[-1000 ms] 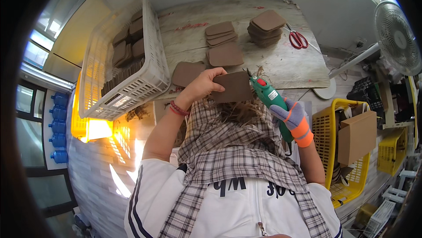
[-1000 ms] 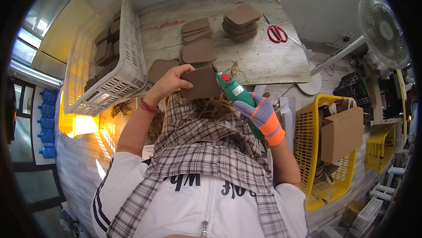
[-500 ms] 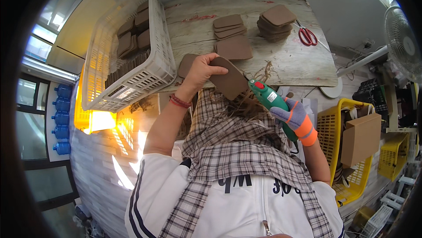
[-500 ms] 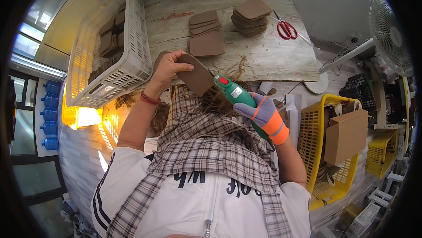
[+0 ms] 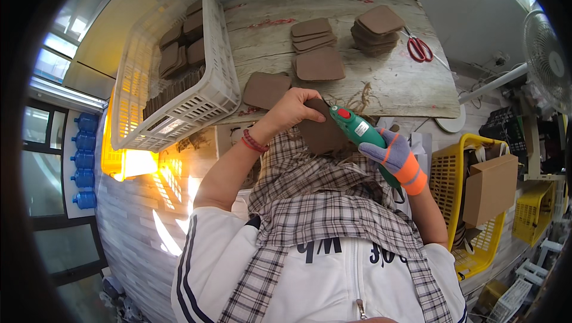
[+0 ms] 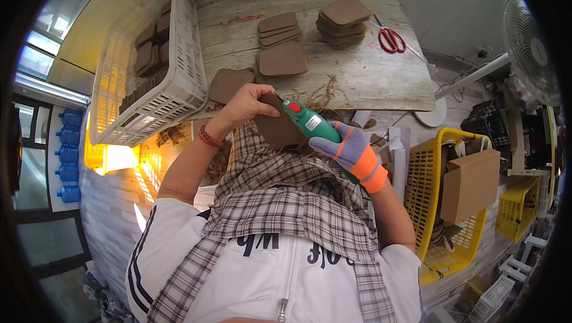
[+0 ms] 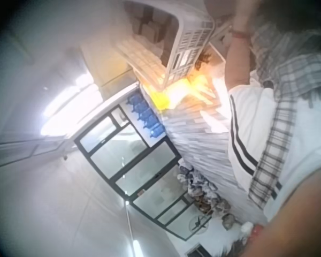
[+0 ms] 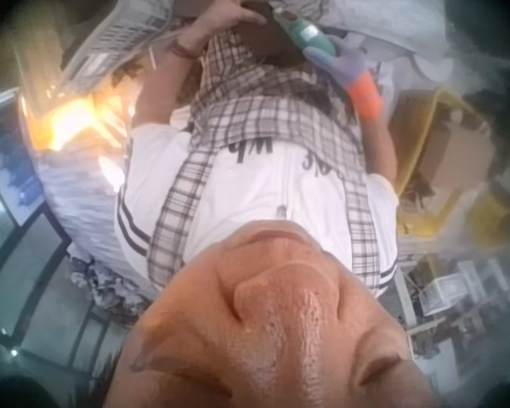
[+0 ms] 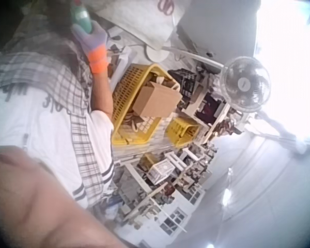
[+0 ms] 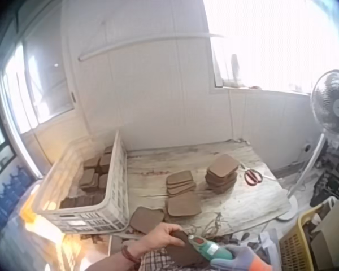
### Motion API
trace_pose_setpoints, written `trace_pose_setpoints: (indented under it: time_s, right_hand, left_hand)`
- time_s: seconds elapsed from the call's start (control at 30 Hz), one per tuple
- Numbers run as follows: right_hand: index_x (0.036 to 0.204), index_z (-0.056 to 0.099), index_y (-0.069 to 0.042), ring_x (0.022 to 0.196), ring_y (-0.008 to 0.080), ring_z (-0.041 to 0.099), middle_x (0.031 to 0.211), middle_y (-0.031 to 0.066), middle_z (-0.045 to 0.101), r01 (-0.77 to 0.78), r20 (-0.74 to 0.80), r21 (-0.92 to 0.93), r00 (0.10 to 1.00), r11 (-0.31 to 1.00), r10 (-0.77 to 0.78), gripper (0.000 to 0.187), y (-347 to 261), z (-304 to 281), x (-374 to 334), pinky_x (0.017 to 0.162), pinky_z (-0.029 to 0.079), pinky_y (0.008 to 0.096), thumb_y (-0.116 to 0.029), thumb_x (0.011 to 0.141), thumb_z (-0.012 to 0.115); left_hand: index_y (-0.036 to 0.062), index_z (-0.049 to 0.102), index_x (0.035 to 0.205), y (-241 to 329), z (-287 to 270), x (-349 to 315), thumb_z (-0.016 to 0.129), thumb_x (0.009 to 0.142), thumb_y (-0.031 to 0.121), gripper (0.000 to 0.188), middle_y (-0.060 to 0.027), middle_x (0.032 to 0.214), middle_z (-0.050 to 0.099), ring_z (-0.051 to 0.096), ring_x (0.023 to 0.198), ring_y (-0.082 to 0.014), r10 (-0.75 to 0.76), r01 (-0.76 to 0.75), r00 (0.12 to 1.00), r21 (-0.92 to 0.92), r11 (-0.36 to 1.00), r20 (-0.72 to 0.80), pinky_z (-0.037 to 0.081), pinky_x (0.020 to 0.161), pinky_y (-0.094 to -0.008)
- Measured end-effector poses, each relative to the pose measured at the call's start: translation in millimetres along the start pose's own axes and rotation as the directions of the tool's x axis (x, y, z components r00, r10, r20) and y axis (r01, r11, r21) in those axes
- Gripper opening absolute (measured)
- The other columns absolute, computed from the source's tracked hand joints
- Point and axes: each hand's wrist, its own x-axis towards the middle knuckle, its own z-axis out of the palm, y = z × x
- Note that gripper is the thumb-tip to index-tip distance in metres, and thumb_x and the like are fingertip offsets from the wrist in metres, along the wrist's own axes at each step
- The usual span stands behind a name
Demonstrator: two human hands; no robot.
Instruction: The person uses a rotary tool to trim the edges of small brown rectangular craft pieces. They handle each piece individually, rotating it to smooth the perimeter, then place the finished pieces into a white plastic basket. The process is repeated for multiple pieces.
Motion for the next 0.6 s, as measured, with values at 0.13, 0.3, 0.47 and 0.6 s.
trace_pose_setpoints:
  time_s: [0.13, 0.3, 0.47, 0.6]
  right_hand:
    - [0.1, 0.061, 0.0, 0.058, 0.0046, 0.052, 0.07, 0.0004, 0.059, 0.031, 0.011, 0.058, 0.999, 0.998, -0.032, 0.036, -3.2, 9.9, 11.5, 0.051, 0.042, 0.0199, -0.027, 0.079, 0.073]
    - [0.101, 0.06, 0.001, 0.062, 0.0049, 0.053, 0.071, 0.0012, 0.06, -0.003, -0.068, 0.064, 0.998, 0.998, 0.008, 0.037, 31.9, -5.3, 13.5, 0.056, 0.043, 0.0207, -0.027, 0.08, 0.072]
    - [0.101, 0.059, 0.002, 0.055, 0.0054, 0.053, 0.068, 0.002, 0.059, -0.069, -0.089, 0.134, 0.993, 0.989, 0.082, 0.037, 42.1, -15.1, 17.3, 0.049, 0.043, 0.0213, -0.027, 0.081, 0.071]
    - [0.099, 0.059, 0.002, 0.053, 0.0053, 0.052, 0.066, 0.0018, 0.059, -0.074, -0.128, 0.229, 0.986, 0.971, 0.106, 0.036, 44.6, -10.8, 11.8, 0.047, 0.042, 0.0215, -0.027, 0.081, 0.071]
  left_hand:
    - [0.0027, 0.062, 0.092, -12.7, -11.9, -7.1, 0.068, 0.073, -0.003, 0.021, 0.0, 0.083, 0.064, 0.059, 0.076, -0.0074, 0.005, -0.011, 0.997, -0.078, 0.997, -0.08, 0.048, 0.069, -0.0219]
    - [-0.0003, 0.051, 0.113, -47.5, -93.1, -16.2, 0.06, 0.081, -0.003, 0.034, -0.0087, 0.102, 0.061, 0.059, 0.092, -0.0167, 0.047, -0.173, 0.824, -0.172, 0.97, -0.565, 0.05, 0.081, -0.0308]
    - [0.0007, 0.045, 0.127, -74.0, -98.3, 16.7, 0.059, 0.083, 0.003, 0.047, -0.0175, 0.125, 0.049, 0.041, 0.123, -0.0302, 0.532, 0.337, 0.637, 0.823, 0.458, -0.557, 0.034, 0.103, -0.045]
    - [0.0033, 0.044, 0.13, -42.7, -59.6, 62.0, 0.062, 0.08, 0.008, 0.053, -0.0171, 0.131, 0.045, 0.031, 0.13, -0.0329, 0.596, 0.004, 0.766, 0.929, 0.37, -0.241, 0.023, 0.109, -0.0469]
